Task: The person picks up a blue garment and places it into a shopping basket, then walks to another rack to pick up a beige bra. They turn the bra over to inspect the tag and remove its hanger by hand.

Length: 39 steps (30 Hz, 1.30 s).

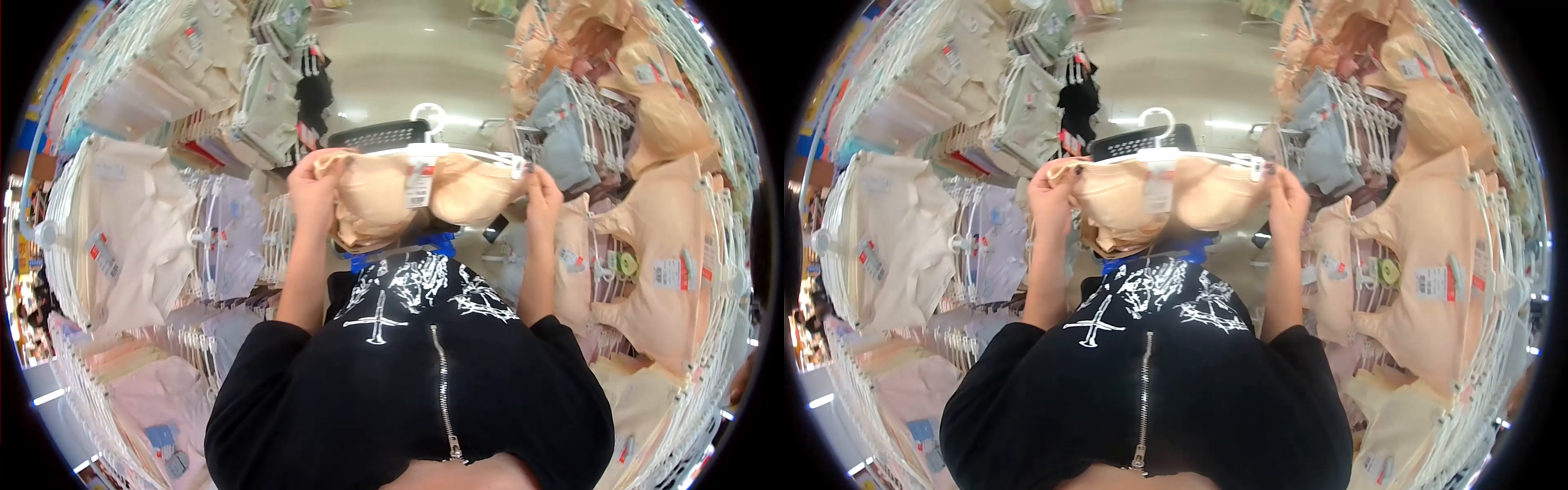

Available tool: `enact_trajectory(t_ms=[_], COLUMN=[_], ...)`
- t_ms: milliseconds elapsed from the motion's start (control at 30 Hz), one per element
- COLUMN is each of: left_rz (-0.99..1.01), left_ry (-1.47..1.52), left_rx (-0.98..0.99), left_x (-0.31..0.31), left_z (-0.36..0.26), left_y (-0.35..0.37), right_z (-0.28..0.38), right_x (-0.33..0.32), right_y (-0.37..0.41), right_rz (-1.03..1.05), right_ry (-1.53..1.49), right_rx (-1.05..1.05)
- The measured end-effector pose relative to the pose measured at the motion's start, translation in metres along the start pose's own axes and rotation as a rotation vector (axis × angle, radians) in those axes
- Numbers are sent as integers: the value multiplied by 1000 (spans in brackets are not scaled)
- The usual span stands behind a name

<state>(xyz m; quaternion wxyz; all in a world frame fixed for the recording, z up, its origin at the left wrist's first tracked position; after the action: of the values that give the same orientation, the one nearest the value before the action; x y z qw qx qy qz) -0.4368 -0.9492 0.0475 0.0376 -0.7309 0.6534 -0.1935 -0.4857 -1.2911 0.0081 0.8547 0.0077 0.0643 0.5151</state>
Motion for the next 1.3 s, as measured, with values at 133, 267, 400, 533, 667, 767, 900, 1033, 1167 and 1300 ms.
enact_trajectory(t_ms=[133,267,400,533,667,767,900,1033,1167,1300], left_rz=[67,163,144,159,107,91,73,151,155,74], left_ry=[-118,-25,-59,-259,-646,-722,-571,-493,-325,-128], left_rx=[68,-36,117,339,615,692,587,604,451,169], left_x=[28,59,70,70,69,62,60,51,53,40], left_z=[-18,-21,-29,-26,-33,-28,-24,-16,-30,-24], left_y=[6,19,25,30,29,26,29,30,32,30], right_z=[61,106,97,84,82,76,80,65,65,74], right_x=[26,89,124,131,133,136,128,123,123,117], right_y=[30,67,65,61,62,62,64,55,52,47], right_rz=[-132,245,534,556,596,646,697,702,594,607], right_ry=[30,96,52,154,161,73,116,102,82,-115], right_rx=[-316,-519,-152,-110,-103,-174,-146,-265,-393,-97])
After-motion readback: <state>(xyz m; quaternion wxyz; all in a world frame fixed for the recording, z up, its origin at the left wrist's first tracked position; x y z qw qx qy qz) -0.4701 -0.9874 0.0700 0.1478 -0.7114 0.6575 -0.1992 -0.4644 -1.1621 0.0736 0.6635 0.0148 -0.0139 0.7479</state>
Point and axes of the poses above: each hand's wrist, its own y-axis away from the middle knuckle, its own x-axis out of the palm, z = x × y, the point moved 2 cm from there along -y, towards the middle knuckle, and after that the axes turned 13 degrees about x, right-handed, at the moved point
